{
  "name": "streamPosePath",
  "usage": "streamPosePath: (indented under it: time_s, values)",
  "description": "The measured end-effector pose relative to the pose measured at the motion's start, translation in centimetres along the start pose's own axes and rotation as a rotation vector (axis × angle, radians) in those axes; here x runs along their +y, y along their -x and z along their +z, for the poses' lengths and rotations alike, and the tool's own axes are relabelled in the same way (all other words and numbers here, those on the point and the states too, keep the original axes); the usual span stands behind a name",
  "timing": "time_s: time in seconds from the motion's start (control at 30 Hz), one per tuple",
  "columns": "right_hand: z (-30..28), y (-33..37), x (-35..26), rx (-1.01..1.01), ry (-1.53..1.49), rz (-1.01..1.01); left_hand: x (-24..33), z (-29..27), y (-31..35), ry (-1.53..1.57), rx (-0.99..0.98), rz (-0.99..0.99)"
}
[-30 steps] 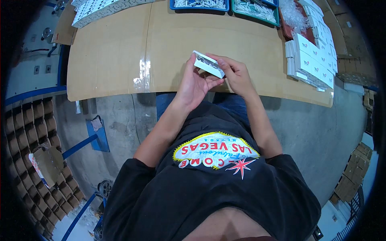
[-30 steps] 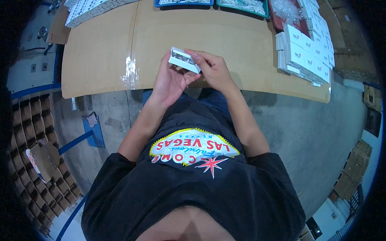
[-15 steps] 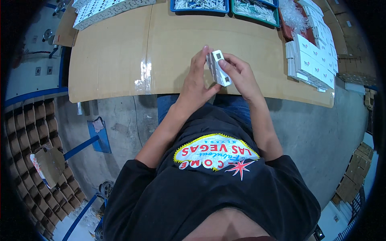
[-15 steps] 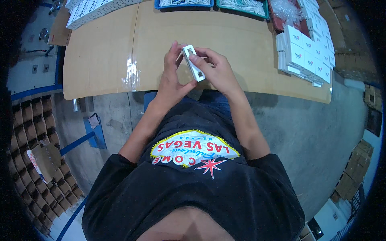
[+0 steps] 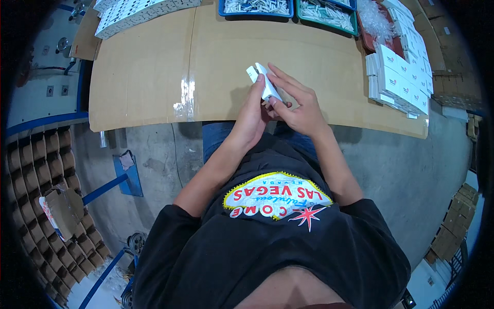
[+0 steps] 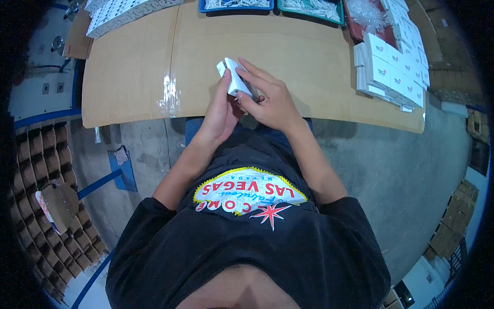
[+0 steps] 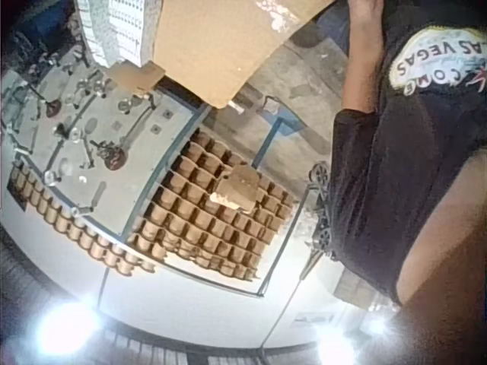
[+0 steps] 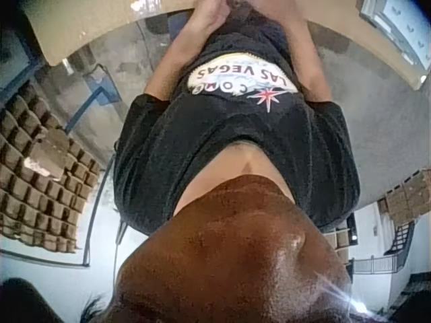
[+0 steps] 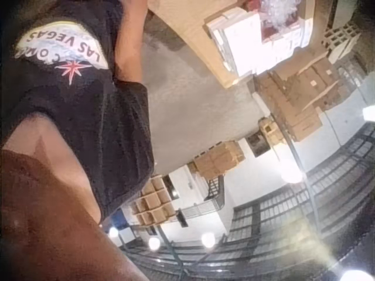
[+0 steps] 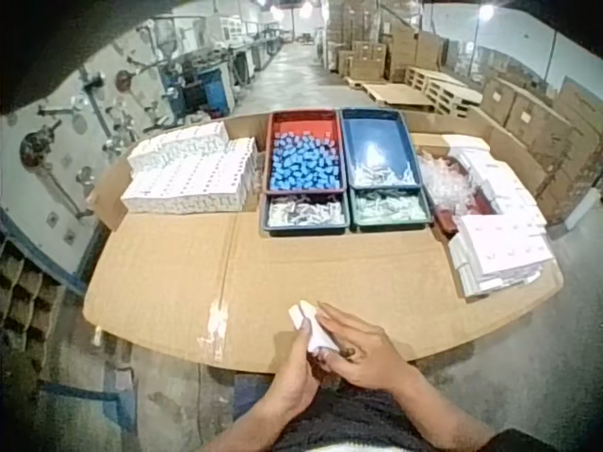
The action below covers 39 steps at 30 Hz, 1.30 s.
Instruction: The person assembles small electrical components by placing white plastic pieces into a clear bag and then inserting the bag into a white cardboard box. They repeat this process, handling multiple boxes and component trays on a workbench in a warehouse setting.
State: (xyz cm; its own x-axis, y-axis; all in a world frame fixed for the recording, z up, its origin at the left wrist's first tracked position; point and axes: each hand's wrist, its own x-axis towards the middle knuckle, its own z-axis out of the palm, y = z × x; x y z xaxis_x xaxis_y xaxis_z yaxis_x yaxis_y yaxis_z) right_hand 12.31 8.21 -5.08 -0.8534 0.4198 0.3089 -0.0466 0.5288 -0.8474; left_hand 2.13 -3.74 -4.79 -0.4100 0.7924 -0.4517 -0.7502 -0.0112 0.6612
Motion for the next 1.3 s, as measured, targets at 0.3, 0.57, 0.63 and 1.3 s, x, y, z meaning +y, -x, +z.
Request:
streamPosePath:
  time_s: [0.3,0.57,0.63,1.3]
  values:
    - [3.3,0.2,0.0,0.138,0.216,-0.150,-0.7,-0.5,-1.0,-0.118,0.182,0.218]
    - [4.4,0.4,0.6,0.137,0.291,-0.168,-1.1,-1.1,-1.2,-0.140,0.230,0.268]
    - [4.6,0.6,0.6,0.149,0.292,-0.168,-1.1,-1.2,-1.1,-0.150,0.235,0.256]
    - [2.7,0.0,0.0,0.053,-0.216,0.058,-0.5,-1.7,-1.4,-0.032,0.135,0.367]
